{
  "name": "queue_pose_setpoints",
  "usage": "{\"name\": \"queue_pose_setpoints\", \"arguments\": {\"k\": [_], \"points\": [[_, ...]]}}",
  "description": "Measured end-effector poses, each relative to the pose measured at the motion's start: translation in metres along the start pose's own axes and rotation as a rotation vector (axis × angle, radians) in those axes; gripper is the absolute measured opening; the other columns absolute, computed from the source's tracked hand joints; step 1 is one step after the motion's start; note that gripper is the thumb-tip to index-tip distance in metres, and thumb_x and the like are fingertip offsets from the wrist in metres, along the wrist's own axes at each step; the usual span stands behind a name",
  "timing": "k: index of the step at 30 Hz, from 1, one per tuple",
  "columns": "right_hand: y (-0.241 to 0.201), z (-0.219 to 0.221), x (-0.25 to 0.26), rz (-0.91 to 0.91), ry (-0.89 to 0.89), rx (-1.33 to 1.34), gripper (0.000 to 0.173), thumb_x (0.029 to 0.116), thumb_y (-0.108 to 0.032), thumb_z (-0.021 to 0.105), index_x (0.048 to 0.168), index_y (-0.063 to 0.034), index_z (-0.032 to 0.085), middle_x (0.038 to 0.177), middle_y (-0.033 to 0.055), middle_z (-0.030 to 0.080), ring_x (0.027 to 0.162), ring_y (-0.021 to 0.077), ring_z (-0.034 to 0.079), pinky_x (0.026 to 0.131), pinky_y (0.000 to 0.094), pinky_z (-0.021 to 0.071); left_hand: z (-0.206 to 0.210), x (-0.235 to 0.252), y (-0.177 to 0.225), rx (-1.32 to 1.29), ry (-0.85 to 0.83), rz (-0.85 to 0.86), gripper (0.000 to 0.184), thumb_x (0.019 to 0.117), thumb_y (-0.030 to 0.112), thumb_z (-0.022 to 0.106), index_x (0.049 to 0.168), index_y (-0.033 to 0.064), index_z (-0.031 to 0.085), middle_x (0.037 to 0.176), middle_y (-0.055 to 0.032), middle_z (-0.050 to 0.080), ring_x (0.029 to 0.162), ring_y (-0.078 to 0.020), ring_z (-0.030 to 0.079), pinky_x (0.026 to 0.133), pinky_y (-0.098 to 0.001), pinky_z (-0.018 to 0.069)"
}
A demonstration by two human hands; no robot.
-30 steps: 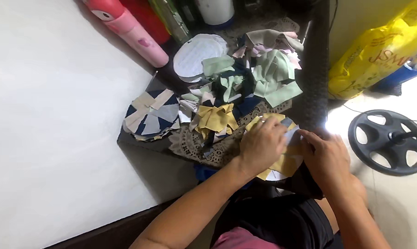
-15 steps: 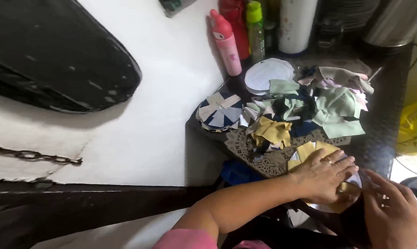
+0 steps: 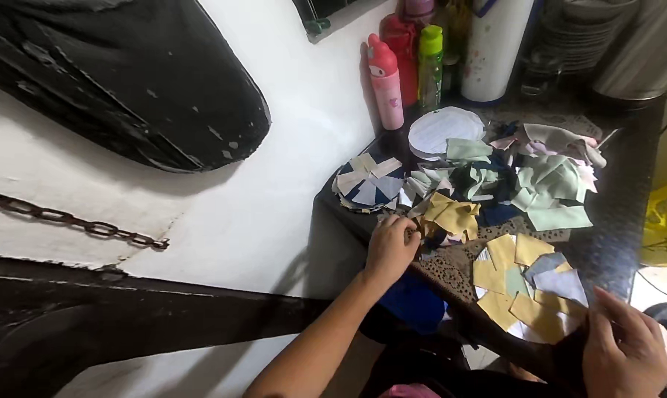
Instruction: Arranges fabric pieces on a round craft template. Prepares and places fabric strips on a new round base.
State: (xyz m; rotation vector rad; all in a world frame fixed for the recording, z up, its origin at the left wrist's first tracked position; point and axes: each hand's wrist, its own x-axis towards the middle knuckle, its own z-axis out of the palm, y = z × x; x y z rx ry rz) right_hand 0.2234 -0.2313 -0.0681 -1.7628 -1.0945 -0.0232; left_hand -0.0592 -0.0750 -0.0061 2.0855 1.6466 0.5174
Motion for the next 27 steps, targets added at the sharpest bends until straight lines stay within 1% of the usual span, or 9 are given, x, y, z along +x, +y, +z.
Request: {"name": "queue_pose_setpoints", "arguments": {"k": [6, 10, 12, 13, 16, 18, 22, 24, 27], "points": [[0.002, -0.001, 0.0, 0.001, 0.024, 0.015, 0.029, 0.0975, -0.007, 0.052, 0.112, 0.0091, 0.072, 0.107, 0.0273, 0.066, 0.098, 0.0207, 0.063, 0.083, 0.0238, 0.0505, 0.006, 0.001, -0.004, -0.093, -0.085, 0.044, 0.022, 0.0992, 0.015, 0.062, 0.107, -0.0027, 0.072, 0.111, -0.0182, 0.07, 0.104, -0.027, 0.067, 0.095, -0.0424, 0.0529], [-0.007, -0.002, -0.003, -0.134, 0.085, -0.025, 0.026, 0.0993, -0.004, 0.054, 0.111, 0.0113, 0.071, 0.103, 0.0289, 0.066, 0.096, 0.0275, 0.064, 0.084, 0.0304, 0.0526, -0.006, -0.01, -0.002, -0.73, -0.132, -0.048, 0.006, 0.0981, 0.005, 0.062, 0.098, -0.0006, 0.063, 0.085, -0.0023, 0.066, 0.077, -0.0075, 0.065, 0.074, -0.0243, 0.0559], [-0.021, -0.004, -0.013, -0.22, 0.013, 0.005, 0.024, 0.0981, -0.005, 0.056, 0.112, 0.0085, 0.072, 0.106, 0.0281, 0.068, 0.102, 0.0365, 0.066, 0.091, 0.045, 0.0541, -0.014, -0.024, 0.011, -0.998, -0.283, -0.131, 0.007, 0.1001, 0.001, 0.055, 0.095, 0.0041, 0.059, 0.082, 0.0008, 0.067, 0.075, -0.0077, 0.067, 0.074, -0.024, 0.0578], [-0.03, -0.002, -0.021, -0.217, -0.044, 0.067, 0.024, 0.0974, -0.007, 0.058, 0.112, 0.0048, 0.073, 0.108, 0.0235, 0.07, 0.105, 0.0327, 0.066, 0.093, 0.0441, 0.0543, -0.014, -0.032, 0.016, -1.072, -0.362, -0.154, 0.01, 0.1005, 0.001, 0.053, 0.095, 0.0063, 0.059, 0.081, 0.0015, 0.068, 0.075, -0.0077, 0.067, 0.074, -0.0241, 0.0579], [-0.065, 0.006, -0.049, 0.005, -0.292, 0.392, 0.034, 0.0998, -0.025, 0.06, 0.121, -0.001, 0.071, 0.122, 0.0116, 0.071, 0.116, 0.0171, 0.065, 0.096, 0.035, 0.0545, -0.002, -0.058, 0.03, -1.186, -0.582, -0.169, 0.015, 0.0988, 0.002, 0.052, 0.091, 0.0112, 0.06, 0.08, 0.0021, 0.071, 0.075, -0.0066, 0.069, 0.073, -0.0231, 0.0588], [-0.082, 0.001, -0.061, 0.269, -0.46, 0.67, 0.042, 0.0967, -0.031, 0.066, 0.126, -0.0009, 0.067, 0.122, 0.005, 0.071, 0.11, 0.0078, 0.067, 0.092, 0.0268, 0.0569, 0.012, -0.076, 0.039, -1.234, -0.677, -0.169, 0.014, 0.0969, 0.003, 0.055, 0.089, 0.0128, 0.061, 0.082, 0.0019, 0.072, 0.076, -0.0068, 0.07, 0.075, -0.0239, 0.0593], [-0.079, -0.019, -0.076, 0.5, -0.505, 0.878, 0.011, 0.0901, -0.008, 0.071, 0.099, -0.0047, 0.066, 0.091, -0.0001, 0.072, 0.082, 0.0083, 0.071, 0.076, 0.0267, 0.0621, 0.044, -0.111, 0.055, -1.367, -0.684, -0.231, 0.017, 0.0937, -0.002, 0.056, 0.086, 0.0122, 0.061, 0.088, -0.0011, 0.073, 0.082, -0.01, 0.072, 0.079, -0.0273, 0.0603], [-0.07, -0.034, -0.081, 0.499, -0.482, 0.811, 0.007, 0.0877, -0.003, 0.071, 0.091, -0.0072, 0.067, 0.085, -0.0019, 0.072, 0.076, 0.0056, 0.07, 0.072, 0.0232, 0.0604, 0.056, -0.123, 0.06, -1.429, -0.716, -0.278, 0.014, 0.0938, -0.003, 0.054, 0.093, 0.0104, 0.06, 0.098, -0.0041, 0.074, 0.089, -0.0125, 0.072, 0.082, -0.0294, 0.0599], [-0.066, -0.057, -0.086, 0.513, -0.553, 0.632, 0.008, 0.0856, -0.005, 0.075, 0.088, -0.0079, 0.067, 0.076, -0.0043, 0.069, 0.066, 0.0017, 0.065, 0.063, 0.0195, 0.0561, 0.063, -0.125, 0.067, -1.373, -0.94, -0.303, 0.026, 0.0958, 0.001, 0.057, 0.121, 0.0072, 0.054, 0.099, -0.0002, 0.07, 0.087, -0.0097, 0.07, 0.082, -0.0273, 0.0589]]}}
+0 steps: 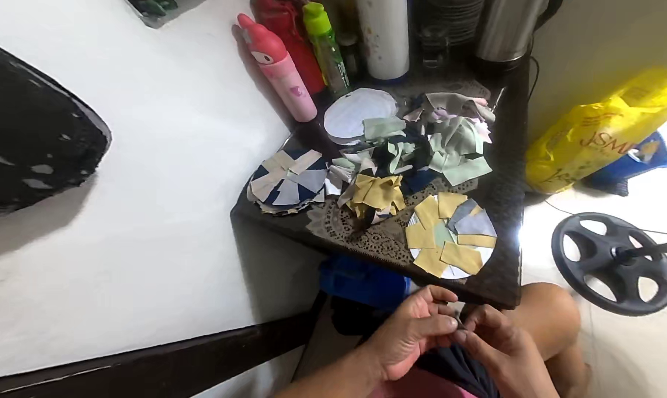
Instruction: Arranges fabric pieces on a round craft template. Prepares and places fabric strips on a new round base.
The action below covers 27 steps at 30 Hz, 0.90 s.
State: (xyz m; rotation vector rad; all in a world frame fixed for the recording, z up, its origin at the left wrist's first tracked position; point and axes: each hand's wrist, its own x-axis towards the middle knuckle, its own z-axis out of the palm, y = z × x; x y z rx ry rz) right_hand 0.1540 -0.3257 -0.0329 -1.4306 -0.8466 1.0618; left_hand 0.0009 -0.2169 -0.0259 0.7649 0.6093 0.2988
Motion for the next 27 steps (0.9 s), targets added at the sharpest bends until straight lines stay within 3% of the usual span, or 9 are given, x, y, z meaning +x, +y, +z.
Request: {"name": "queue_pose_setpoints", "arguments": {"k": [1, 3, 5, 8, 11, 13, 17, 20, 27], "points": [[-0.002, -0.004, -0.005, 0.017, -0.011, -0.043, 0.008, 0.0853, -0.005, 0.075, 0.088, -0.0081, 0.068, 0.075, -0.0054, 0.068, 0.065, 0.0003, 0.064, 0.061, 0.0185, 0.0551, 0.002, 0.003, 0.0, 0.03, -0.04, -0.059, 0.026, 0.0956, 0.0, 0.059, 0.12, 0.0077, 0.055, 0.095, 0.0016, 0.07, 0.083, -0.0073, 0.069, 0.079, -0.0246, 0.0582], [-0.004, -0.008, -0.013, 0.03, -0.018, -0.112, 0.007, 0.0854, -0.007, 0.076, 0.088, -0.0078, 0.069, 0.073, -0.0064, 0.067, 0.062, -0.0016, 0.062, 0.059, 0.0172, 0.0537, 0.002, 0.007, 0.0, 0.097, -0.112, -0.148, 0.017, 0.0939, -0.002, 0.061, 0.106, 0.0103, 0.061, 0.087, 0.004, 0.069, 0.075, -0.0033, 0.065, 0.071, -0.0201, 0.0544], [-0.004, -0.012, -0.019, 0.037, -0.009, -0.134, 0.006, 0.0864, -0.008, 0.076, 0.09, -0.0069, 0.071, 0.073, -0.0059, 0.069, 0.062, -0.002, 0.062, 0.059, 0.0165, 0.0529, -0.002, 0.011, 0.003, 0.183, -0.183, -0.194, 0.015, 0.0941, -0.001, 0.061, 0.094, 0.0134, 0.06, 0.084, 0.0061, 0.067, 0.074, -0.0022, 0.063, 0.071, -0.02, 0.0537], [-0.001, -0.016, -0.025, 0.065, -0.003, -0.12, 0.006, 0.0871, -0.007, 0.075, 0.089, -0.0067, 0.069, 0.073, -0.0061, 0.068, 0.062, -0.0016, 0.061, 0.059, 0.0169, 0.0525, -0.007, 0.012, 0.005, 0.3, -0.249, -0.179, 0.016, 0.0947, -0.002, 0.06, 0.096, 0.013, 0.054, 0.09, 0.0053, 0.065, 0.083, -0.0051, 0.064, 0.079, -0.0246, 0.0559], [0.002, -0.017, -0.029, 0.083, 0.01, -0.092, 0.007, 0.0859, -0.005, 0.075, 0.088, -0.0071, 0.069, 0.073, -0.0069, 0.067, 0.062, -0.0021, 0.06, 0.059, 0.0168, 0.0516, -0.007, 0.011, 0.005, 0.371, -0.261, -0.173, 0.016, 0.0929, -0.002, 0.062, 0.1, 0.0109, 0.056, 0.086, 0.0062, 0.064, 0.076, -0.0023, 0.063, 0.071, -0.0207, 0.0537], [0.001, -0.017, -0.029, 0.087, 0.007, -0.086, 0.006, 0.0861, -0.003, 0.074, 0.089, -0.0064, 0.07, 0.074, -0.0068, 0.068, 0.063, -0.0023, 0.061, 0.06, 0.0167, 0.0525, -0.009, 0.011, 0.01, 0.471, -0.284, -0.157, 0.012, 0.0933, -0.002, 0.064, 0.104, 0.005, 0.063, 0.087, 0.0047, 0.066, 0.077, -0.0015, 0.063, 0.072, -0.0198, 0.053], [-0.003, -0.018, -0.022, 0.064, 0.015, -0.097, 0.006, 0.087, -0.002, 0.073, 0.09, -0.0063, 0.069, 0.074, -0.0061, 0.068, 0.064, -0.0017, 0.062, 0.06, 0.0168, 0.053, -0.012, 0.017, 0.024, 0.67, -0.301, -0.059, 0.005, 0.0961, 0.006, 0.066, 0.097, 0.0021, 0.064, 0.083, 0.0028, 0.062, 0.074, -0.0009, 0.059, 0.07, -0.019, 0.0502], [-0.007, -0.015, -0.005, -0.009, 0.063, -0.101, 0.004, 0.0875, -0.005, 0.072, 0.09, -0.0071, 0.069, 0.074, -0.0063, 0.068, 0.063, -0.0008, 0.062, 0.059, 0.0173, 0.0538, -0.01, 0.025, 0.038, 0.594, -0.224, 0.015, 0.007, 0.0964, 0.001, 0.063, 0.101, 0.0041, 0.059, 0.083, 0.0039, 0.065, 0.073, -0.0024, 0.064, 0.071, -0.0217, 0.0559], [-0.028, -0.003, 0.075, -0.127, 0.175, -0.211, 0.007, 0.0906, -0.013, 0.07, 0.094, -0.0068, 0.069, 0.074, -0.0046, 0.068, 0.062, 0.0018, 0.063, 0.057, 0.0192, 0.0543, -0.015, 0.07, 0.103, 0.856, 0.046, 0.224, 0.011, 0.0954, 0.003, 0.063, 0.104, 0.0, 0.07, 0.089, -0.0001, 0.067, 0.078, -0.0029, 0.062, 0.074, -0.021, 0.0533]]}}
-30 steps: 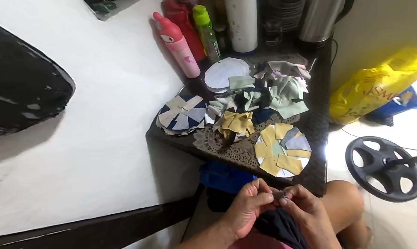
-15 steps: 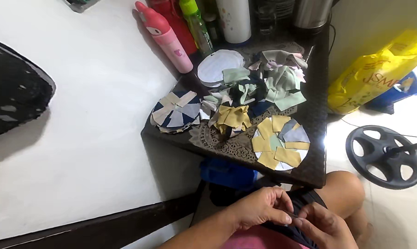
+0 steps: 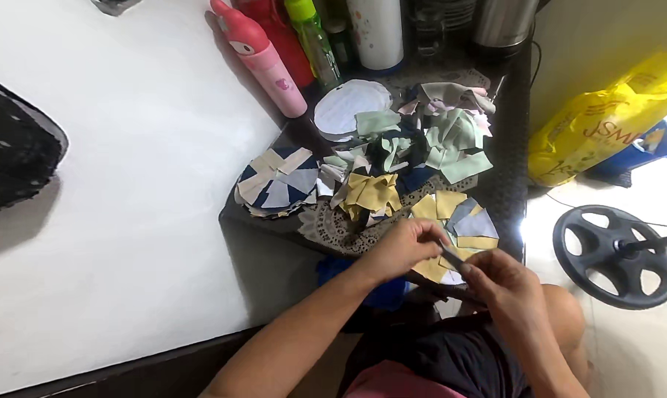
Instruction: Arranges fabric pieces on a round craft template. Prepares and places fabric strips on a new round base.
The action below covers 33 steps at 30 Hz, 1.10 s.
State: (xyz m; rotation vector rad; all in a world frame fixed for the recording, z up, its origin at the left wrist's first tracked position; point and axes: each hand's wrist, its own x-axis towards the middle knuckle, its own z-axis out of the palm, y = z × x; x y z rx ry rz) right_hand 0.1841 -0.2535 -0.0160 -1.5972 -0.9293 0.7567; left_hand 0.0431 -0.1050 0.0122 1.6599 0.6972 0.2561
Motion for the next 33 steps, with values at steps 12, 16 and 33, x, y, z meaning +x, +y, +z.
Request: {"name": "queue_pose_setpoints", "arguments": {"k": [12, 16, 33], "points": [[-0.001, 0.026, 0.07, -0.012, 0.031, -0.383, 0.011, 0.0952, -0.012, 0.065, 0.102, -0.0039, 0.069, 0.073, 0.0002, 0.065, 0.06, 0.0051, 0.059, 0.059, 0.0248, 0.0503, -0.039, 0.064, 0.0, 0.434, 0.15, -0.104, 0.017, 0.1018, 0.017, 0.064, 0.099, 0.0019, 0.071, 0.086, -0.01, 0.067, 0.078, -0.0185, 0.062, 0.075, -0.0395, 0.0516], [-0.003, 0.03, 0.072, -0.043, 0.021, -0.543, 0.017, 0.0983, -0.015, 0.062, 0.104, -0.0075, 0.075, 0.08, 0.0053, 0.071, 0.069, 0.0156, 0.065, 0.066, 0.0382, 0.0536, -0.039, 0.071, 0.004, 0.659, 0.132, -0.051, 0.019, 0.104, 0.015, 0.058, 0.103, 0.0021, 0.073, 0.1, -0.014, 0.069, 0.094, -0.0272, 0.066, 0.084, -0.0491, 0.053], [-0.009, 0.012, 0.043, -0.523, 0.204, -0.626, 0.014, 0.0941, -0.011, 0.061, 0.092, -0.0048, 0.074, 0.089, 0.0103, 0.072, 0.084, 0.019, 0.068, 0.073, 0.0295, 0.0555, -0.026, 0.024, -0.002, -0.287, 0.138, -0.038, 0.009, 0.1043, 0.003, 0.055, 0.104, -0.001, 0.063, 0.078, -0.0036, 0.072, 0.068, -0.0072, 0.07, 0.066, -0.021, 0.0588]]}}
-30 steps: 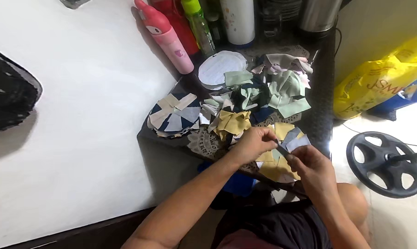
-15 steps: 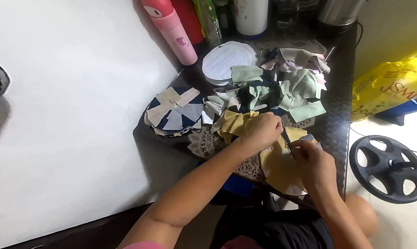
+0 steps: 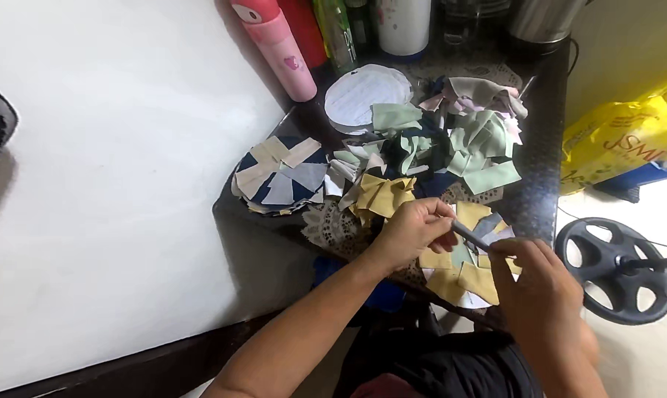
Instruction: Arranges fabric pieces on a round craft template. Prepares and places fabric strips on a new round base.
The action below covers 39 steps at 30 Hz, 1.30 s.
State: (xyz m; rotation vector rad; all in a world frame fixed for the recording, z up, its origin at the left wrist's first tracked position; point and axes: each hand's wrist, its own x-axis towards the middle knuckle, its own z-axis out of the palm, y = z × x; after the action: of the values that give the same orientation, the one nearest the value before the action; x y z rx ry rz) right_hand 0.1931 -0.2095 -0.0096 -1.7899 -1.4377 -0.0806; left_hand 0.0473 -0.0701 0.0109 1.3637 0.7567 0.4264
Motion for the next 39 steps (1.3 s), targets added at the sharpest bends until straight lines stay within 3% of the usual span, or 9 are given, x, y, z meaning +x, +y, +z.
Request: {"name": "queue_pose_setpoints", "arguments": {"k": [2, 5, 8, 12, 15, 18, 24, 32, 39], "points": [[-0.003, -0.006, -0.006, -0.142, 0.037, -0.06, 0.015, 0.0968, -0.008, 0.058, 0.094, -0.0037, 0.071, 0.097, 0.0146, 0.074, 0.091, 0.0243, 0.071, 0.078, 0.0319, 0.0572, 0.006, -0.011, -0.001, -0.196, -0.012, -0.036, 0.015, 0.1064, 0.004, 0.048, 0.104, 0.0003, 0.062, 0.086, -0.0054, 0.074, 0.078, -0.0115, 0.074, 0.073, -0.0258, 0.0616], [-0.002, -0.012, -0.017, -0.336, 0.088, -0.124, 0.012, 0.0992, -0.006, 0.055, 0.097, -0.0048, 0.066, 0.099, 0.0172, 0.073, 0.089, 0.0269, 0.071, 0.077, 0.0329, 0.0569, 0.014, -0.022, -0.002, -0.33, -0.013, -0.054, 0.027, 0.1088, 0.012, 0.042, 0.1, 0.0021, 0.065, 0.086, -0.0031, 0.071, 0.079, -0.0117, 0.072, 0.074, -0.0282, 0.0623], [0.002, -0.015, -0.025, -0.471, 0.104, -0.132, 0.009, 0.1016, -0.008, 0.054, 0.101, -0.0068, 0.063, 0.097, 0.0152, 0.07, 0.087, 0.0272, 0.067, 0.076, 0.0341, 0.0546, 0.016, -0.025, -0.002, -0.308, -0.055, -0.007, 0.007, 0.1023, 0.004, 0.057, 0.102, 0.0026, 0.063, 0.089, -0.002, 0.072, 0.08, -0.0099, 0.072, 0.077, -0.0273, 0.0618], [0.005, -0.017, -0.031, -0.569, 0.107, -0.189, 0.01, 0.1013, -0.008, 0.055, 0.1, -0.0083, 0.065, 0.092, 0.0111, 0.067, 0.081, 0.0258, 0.062, 0.072, 0.0349, 0.0489, 0.013, -0.024, -0.003, -0.15, -0.069, 0.109, 0.018, 0.0914, -0.008, 0.065, 0.107, -0.0003, 0.063, 0.089, -0.0015, 0.071, 0.079, -0.0074, 0.07, 0.076, -0.0241, 0.0604], [0.009, -0.013, -0.03, -0.602, 0.071, -0.256, 0.014, 0.1007, -0.008, 0.056, 0.102, -0.0078, 0.069, 0.092, 0.0105, 0.068, 0.081, 0.0262, 0.062, 0.071, 0.0362, 0.0478, 0.008, -0.011, -0.007, 0.032, -0.014, 0.179, 0.019, 0.0916, -0.003, 0.068, 0.11, -0.003, 0.064, 0.094, -0.0041, 0.071, 0.081, -0.0062, 0.069, 0.076, -0.0224, 0.0589], [0.016, 0.002, -0.021, -0.61, 0.039, -0.307, 0.015, 0.1001, -0.006, 0.055, 0.103, -0.0078, 0.07, 0.096, 0.01, 0.07, 0.084, 0.0263, 0.064, 0.072, 0.0371, 0.0484, 0.001, 0.01, -0.011, 0.249, 0.05, 0.185, 0.018, 0.0932, 0.002, 0.07, 0.11, 0.0004, 0.066, 0.095, -0.0051, 0.071, 0.08, -0.0065, 0.068, 0.075, -0.0232, 0.0578], [0.029, 0.027, 0.002, -0.618, -0.036, -0.364, 0.019, 0.0983, -0.001, 0.053, 0.099, -0.0068, 0.072, 0.103, 0.0083, 0.075, 0.089, 0.0255, 0.069, 0.073, 0.0378, 0.0515, 0.0, 0.043, -0.007, 0.561, 0.138, 0.181, 0.018, 0.0967, 0.005, 0.068, 0.115, 0.004, 0.067, 0.101, -0.0084, 0.072, 0.086, -0.0134, 0.07, 0.08, -0.0334, 0.0585], [0.044, 0.029, 0.021, -0.616, -0.038, -0.396, 0.018, 0.0991, -0.001, 0.054, 0.098, -0.0059, 0.071, 0.101, 0.009, 0.076, 0.09, 0.0272, 0.07, 0.074, 0.0407, 0.0515, 0.002, 0.061, -0.017, 0.482, 0.158, 0.319, 0.016, 0.095, -0.001, 0.068, 0.111, 0.0011, 0.066, 0.104, -0.0107, 0.072, 0.087, -0.0133, 0.071, 0.08, -0.0303, 0.0594], [0.053, 0.035, 0.023, -0.535, -0.088, -0.351, 0.02, 0.0978, -0.001, 0.054, 0.097, -0.0084, 0.073, 0.098, 0.0062, 0.077, 0.094, 0.0262, 0.071, 0.079, 0.0407, 0.0528, 0.002, 0.068, -0.025, 0.74, 0.189, 0.466, 0.014, 0.0939, -0.001, 0.066, 0.108, 0.0002, 0.069, 0.103, -0.0139, 0.071, 0.09, -0.0211, 0.072, 0.082, -0.0376, 0.0612]]}}
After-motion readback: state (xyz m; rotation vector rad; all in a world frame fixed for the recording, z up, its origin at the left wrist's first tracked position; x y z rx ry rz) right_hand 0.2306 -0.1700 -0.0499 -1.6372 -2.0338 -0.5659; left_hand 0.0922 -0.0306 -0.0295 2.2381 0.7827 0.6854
